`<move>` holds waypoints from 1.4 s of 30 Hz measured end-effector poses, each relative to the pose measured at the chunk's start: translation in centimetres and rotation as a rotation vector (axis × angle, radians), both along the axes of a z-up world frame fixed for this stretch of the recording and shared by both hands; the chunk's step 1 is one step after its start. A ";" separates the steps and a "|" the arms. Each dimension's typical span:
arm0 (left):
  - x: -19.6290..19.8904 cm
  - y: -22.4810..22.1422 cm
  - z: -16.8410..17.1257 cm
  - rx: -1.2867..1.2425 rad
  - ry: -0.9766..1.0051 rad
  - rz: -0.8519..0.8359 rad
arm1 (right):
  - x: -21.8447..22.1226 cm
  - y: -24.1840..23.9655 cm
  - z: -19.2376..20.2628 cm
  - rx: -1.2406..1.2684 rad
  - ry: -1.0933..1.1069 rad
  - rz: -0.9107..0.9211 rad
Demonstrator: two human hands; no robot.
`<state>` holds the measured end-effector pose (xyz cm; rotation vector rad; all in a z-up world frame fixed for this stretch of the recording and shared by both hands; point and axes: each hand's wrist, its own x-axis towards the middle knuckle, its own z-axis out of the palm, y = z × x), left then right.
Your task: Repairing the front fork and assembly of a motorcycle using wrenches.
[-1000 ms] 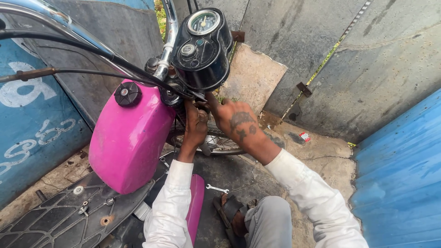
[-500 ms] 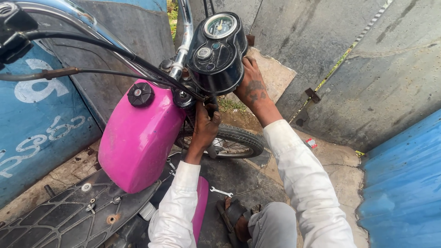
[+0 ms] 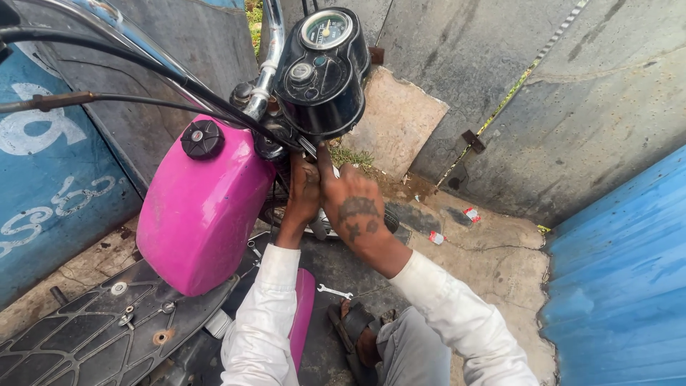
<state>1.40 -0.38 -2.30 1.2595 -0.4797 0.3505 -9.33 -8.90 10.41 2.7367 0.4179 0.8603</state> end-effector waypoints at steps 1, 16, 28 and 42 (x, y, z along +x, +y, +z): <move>0.3 0.0 -0.5 0.003 -0.073 0.025 | 0.1 -0.2 0.6 0.055 0.050 0.019; -1.1 0.1 2.3 0.075 -0.208 0.111 | 9.5 -7.1 4.6 0.186 0.134 0.431; -1.2 0.3 2.4 0.070 -0.211 0.105 | 6.7 -5.3 1.9 0.085 -0.028 0.414; -1.1 0.2 2.0 0.035 -0.272 0.084 | 6.0 -5.7 3.6 0.099 0.006 0.451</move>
